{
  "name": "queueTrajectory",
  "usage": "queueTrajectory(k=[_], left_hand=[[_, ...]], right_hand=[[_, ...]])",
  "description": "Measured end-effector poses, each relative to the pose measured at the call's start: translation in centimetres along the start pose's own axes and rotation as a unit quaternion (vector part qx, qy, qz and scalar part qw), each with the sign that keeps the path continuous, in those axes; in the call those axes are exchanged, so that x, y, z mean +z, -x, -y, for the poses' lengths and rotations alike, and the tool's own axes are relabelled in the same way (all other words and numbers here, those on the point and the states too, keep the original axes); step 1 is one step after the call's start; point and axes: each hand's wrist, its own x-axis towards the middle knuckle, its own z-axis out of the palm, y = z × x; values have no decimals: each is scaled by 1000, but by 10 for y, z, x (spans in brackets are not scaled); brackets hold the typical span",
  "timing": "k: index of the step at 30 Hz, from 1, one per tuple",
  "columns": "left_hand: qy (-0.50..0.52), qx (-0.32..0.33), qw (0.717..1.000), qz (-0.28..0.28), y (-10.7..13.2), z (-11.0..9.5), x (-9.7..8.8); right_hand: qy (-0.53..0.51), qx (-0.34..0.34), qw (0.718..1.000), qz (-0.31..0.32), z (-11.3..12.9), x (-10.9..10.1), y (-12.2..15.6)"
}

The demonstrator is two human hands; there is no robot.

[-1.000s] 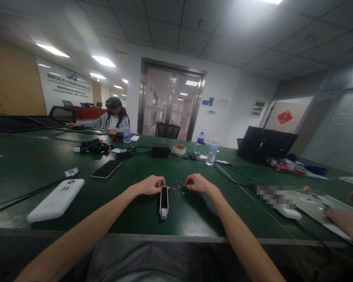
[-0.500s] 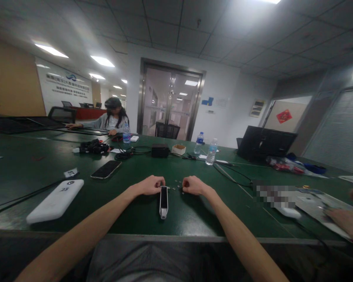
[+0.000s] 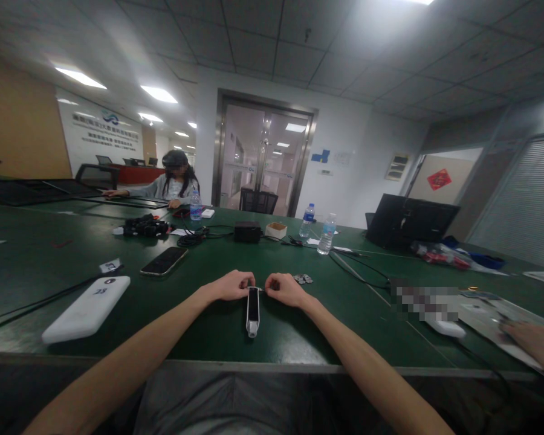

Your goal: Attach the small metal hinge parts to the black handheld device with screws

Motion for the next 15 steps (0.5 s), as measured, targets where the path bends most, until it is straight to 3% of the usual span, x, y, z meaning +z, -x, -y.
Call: queueTrajectory(k=[15], left_hand=[[-3,10,1000,-10,-2,6,4]], right_hand=[[-47,-5,999,5,-5,6,0]])
